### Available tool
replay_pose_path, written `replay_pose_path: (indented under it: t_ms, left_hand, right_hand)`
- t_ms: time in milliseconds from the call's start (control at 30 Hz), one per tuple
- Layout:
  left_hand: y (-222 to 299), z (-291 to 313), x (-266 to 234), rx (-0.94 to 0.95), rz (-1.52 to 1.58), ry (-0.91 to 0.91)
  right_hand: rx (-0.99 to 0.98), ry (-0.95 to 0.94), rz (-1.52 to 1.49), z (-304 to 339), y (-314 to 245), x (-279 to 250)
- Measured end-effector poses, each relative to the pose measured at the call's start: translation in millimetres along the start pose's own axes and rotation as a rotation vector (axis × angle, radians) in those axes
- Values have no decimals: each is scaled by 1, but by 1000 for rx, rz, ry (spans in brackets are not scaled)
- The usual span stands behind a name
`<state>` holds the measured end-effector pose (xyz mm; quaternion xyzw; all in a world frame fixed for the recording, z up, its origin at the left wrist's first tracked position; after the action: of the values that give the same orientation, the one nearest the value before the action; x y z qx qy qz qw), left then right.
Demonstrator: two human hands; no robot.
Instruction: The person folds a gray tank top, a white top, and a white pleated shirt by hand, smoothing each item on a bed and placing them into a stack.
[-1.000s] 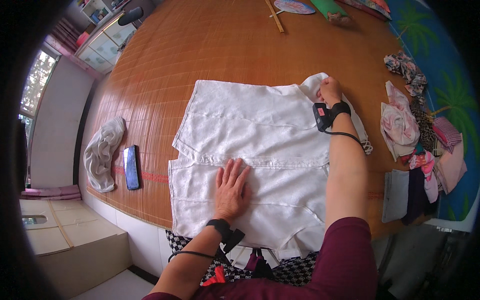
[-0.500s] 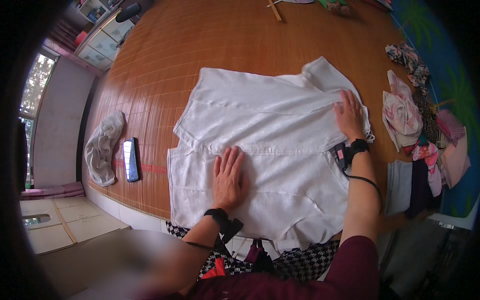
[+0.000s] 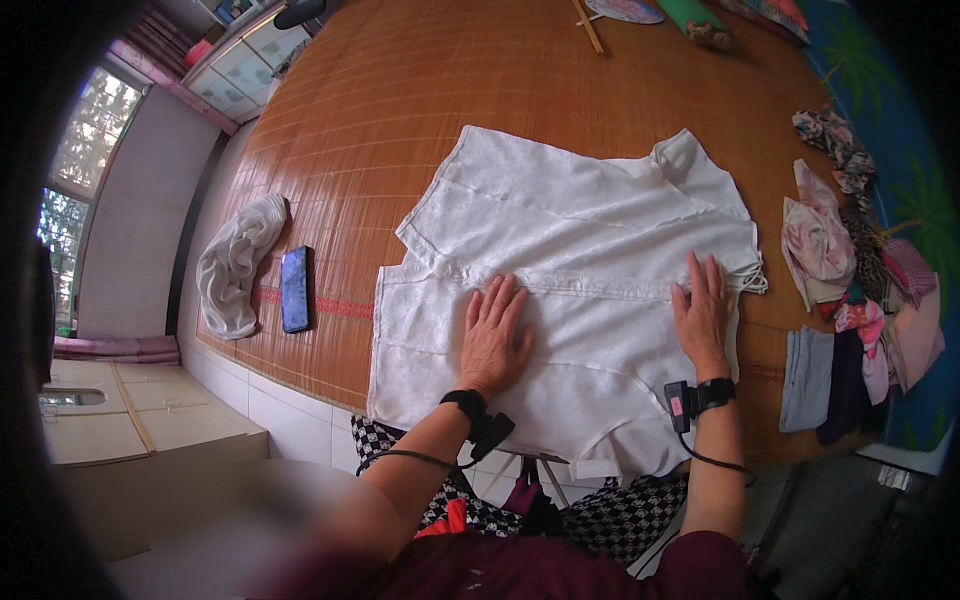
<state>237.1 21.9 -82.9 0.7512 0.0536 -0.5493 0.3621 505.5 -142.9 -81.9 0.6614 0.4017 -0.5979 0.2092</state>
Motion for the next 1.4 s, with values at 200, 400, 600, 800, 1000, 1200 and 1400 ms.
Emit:
replay_pose_path:
  t_ms: [200,400,600,800,1000,1200,1400]
  left_hand:
    - [7,-1,-9,84,53,42]
    - [-106,-37,-72,-82,218,417]
    - [-202,-87,-92,-368,30,268]
    - [-216,-108,-87,-422,19,140]
    - [-151,-125,-92,-90,615,153]
    - [-183,-132,-69,-387,395,33]
    - [-194,-149,-65,-474,0,-51]
  right_hand:
    - [36,58,31,21,28,-5]
    - [50,82,116,21,26,-4]
    - [47,67,156,14,26,2]
    - [38,58,110,7,32,4]
    - [55,45,102,3,35,9]
    - [28,67,84,2,32,6]
    - [51,57,75,6,33,3]
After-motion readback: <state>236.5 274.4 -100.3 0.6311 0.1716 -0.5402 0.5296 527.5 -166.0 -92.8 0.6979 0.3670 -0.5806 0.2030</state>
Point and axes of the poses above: each hand's wrist, its own z-axis away from the middle knuckle, its own x-axis out of the palm, y = z × x, the point moved 10 cm from there along -z, towards the middle knuckle, and after that the axes turned 2 degrees about -y, right-handed, at the moved point
